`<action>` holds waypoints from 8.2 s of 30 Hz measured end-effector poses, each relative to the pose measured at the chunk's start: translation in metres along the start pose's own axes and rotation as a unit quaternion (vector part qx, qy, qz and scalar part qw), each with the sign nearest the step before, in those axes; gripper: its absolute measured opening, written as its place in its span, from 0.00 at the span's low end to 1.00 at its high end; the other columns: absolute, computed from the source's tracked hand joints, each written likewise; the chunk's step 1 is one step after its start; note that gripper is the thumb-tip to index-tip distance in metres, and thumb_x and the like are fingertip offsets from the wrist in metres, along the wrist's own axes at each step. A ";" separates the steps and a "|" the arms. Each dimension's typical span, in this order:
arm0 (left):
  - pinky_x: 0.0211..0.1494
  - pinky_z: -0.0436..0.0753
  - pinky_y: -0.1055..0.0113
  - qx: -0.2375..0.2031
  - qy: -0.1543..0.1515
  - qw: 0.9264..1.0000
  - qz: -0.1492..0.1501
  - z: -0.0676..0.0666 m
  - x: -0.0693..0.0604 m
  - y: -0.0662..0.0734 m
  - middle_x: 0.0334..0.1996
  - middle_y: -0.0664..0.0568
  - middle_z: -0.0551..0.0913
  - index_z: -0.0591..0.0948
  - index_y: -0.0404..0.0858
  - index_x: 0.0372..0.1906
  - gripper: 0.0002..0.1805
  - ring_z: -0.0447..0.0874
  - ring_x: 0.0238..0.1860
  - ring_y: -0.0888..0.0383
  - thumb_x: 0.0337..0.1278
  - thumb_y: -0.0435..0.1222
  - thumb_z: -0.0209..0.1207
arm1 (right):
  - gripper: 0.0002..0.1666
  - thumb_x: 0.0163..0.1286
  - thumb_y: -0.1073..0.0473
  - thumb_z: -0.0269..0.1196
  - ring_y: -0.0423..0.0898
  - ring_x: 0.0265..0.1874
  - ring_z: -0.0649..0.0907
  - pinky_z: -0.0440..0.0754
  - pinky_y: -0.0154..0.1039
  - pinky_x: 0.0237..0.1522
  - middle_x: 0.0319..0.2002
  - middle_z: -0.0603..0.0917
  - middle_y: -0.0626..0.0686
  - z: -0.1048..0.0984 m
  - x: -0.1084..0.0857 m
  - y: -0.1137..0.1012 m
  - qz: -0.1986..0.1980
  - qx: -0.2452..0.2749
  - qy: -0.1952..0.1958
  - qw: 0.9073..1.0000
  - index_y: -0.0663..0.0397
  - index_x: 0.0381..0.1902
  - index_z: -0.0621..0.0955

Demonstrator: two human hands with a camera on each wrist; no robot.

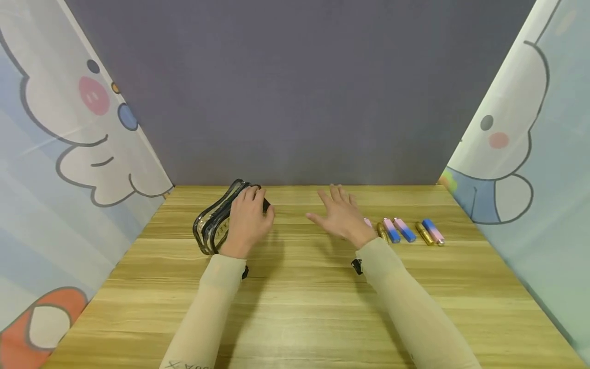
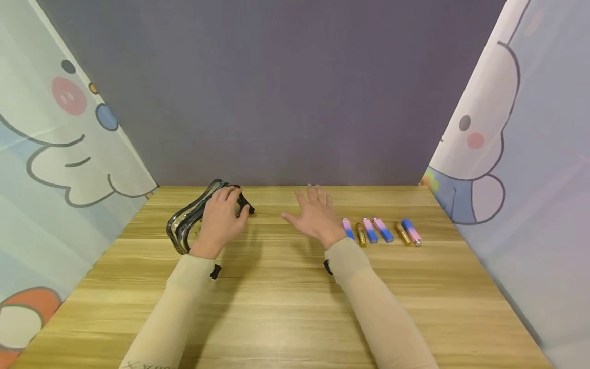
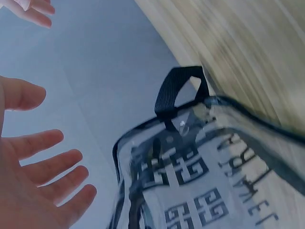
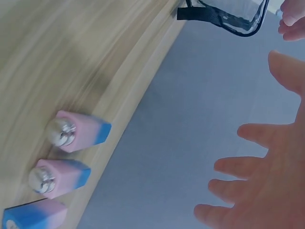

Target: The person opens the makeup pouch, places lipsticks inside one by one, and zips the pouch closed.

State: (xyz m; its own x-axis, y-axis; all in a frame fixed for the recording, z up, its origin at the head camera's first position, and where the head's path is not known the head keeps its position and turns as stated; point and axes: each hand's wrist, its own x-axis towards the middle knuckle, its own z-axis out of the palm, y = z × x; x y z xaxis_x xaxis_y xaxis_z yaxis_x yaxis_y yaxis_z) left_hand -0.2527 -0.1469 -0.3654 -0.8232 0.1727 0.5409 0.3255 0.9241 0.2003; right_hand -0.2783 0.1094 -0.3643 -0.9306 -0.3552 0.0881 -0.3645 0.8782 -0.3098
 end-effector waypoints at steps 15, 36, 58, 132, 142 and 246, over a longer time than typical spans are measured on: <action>0.66 0.60 0.31 0.048 -0.051 0.987 -0.145 -0.025 -0.006 -0.033 0.65 0.29 0.69 0.70 0.31 0.70 0.33 0.60 0.67 0.28 0.69 0.47 0.57 | 0.49 0.75 0.28 0.48 0.59 0.80 0.46 0.45 0.60 0.78 0.80 0.50 0.63 0.004 0.020 -0.029 -0.050 0.009 0.014 0.999 0.48 0.82 0.55; 0.62 0.66 0.32 0.017 -0.125 0.978 -0.165 -0.040 -0.014 -0.058 0.66 0.28 0.69 0.67 0.32 0.74 0.41 0.67 0.65 0.28 0.65 0.53 0.62 | 0.49 0.75 0.30 0.52 0.61 0.79 0.54 0.50 0.58 0.77 0.80 0.51 0.61 0.011 0.044 -0.044 -0.099 -0.010 0.002 0.995 0.46 0.83 0.52; 0.70 0.60 0.33 -0.017 -0.153 0.984 -0.086 -0.037 -0.008 -0.067 0.68 0.33 0.71 0.71 0.39 0.73 0.40 0.69 0.66 0.30 0.60 0.53 0.64 | 0.49 0.74 0.36 0.59 0.56 0.77 0.60 0.58 0.55 0.76 0.79 0.58 0.53 0.033 0.067 -0.046 -0.074 0.179 -0.020 0.981 0.44 0.83 0.53; 0.68 0.62 0.32 -0.007 -0.120 0.993 -0.015 0.003 0.002 -0.026 0.70 0.36 0.69 0.68 0.41 0.75 0.47 0.62 0.70 0.34 0.61 0.68 0.55 | 0.31 0.75 0.55 0.64 0.57 0.56 0.81 0.85 0.51 0.49 0.62 0.77 0.59 0.018 0.002 -0.005 -0.030 0.289 0.041 0.956 0.52 0.72 0.71; 0.70 0.62 0.32 -0.080 -0.125 0.989 -0.022 0.005 0.000 -0.028 0.73 0.35 0.65 0.66 0.38 0.76 0.47 0.59 0.73 0.34 0.62 0.65 0.59 | 0.28 0.74 0.54 0.64 0.53 0.51 0.83 0.84 0.51 0.49 0.52 0.81 0.55 0.016 -0.008 -0.002 -0.029 0.291 0.054 0.955 0.54 0.68 0.74; 0.56 0.79 0.52 -0.020 -0.023 0.983 0.181 0.025 0.003 0.019 0.47 0.51 0.85 0.86 0.41 0.48 0.11 0.81 0.49 0.49 0.62 0.34 0.67 | 0.21 0.77 0.68 0.54 0.51 0.36 0.86 0.87 0.49 0.47 0.45 0.82 0.67 0.030 0.017 0.037 0.096 0.477 -0.068 0.871 0.78 0.62 0.74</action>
State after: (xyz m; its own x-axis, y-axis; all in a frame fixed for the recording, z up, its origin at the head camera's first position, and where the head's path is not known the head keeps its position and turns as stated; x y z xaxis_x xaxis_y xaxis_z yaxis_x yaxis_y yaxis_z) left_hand -0.2608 -0.1200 -0.3799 -0.6704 0.5032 0.5453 0.6180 0.7854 0.0352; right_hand -0.3061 0.1261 -0.4027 -0.9352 -0.3232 -0.1446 0.0502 0.2832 -0.9578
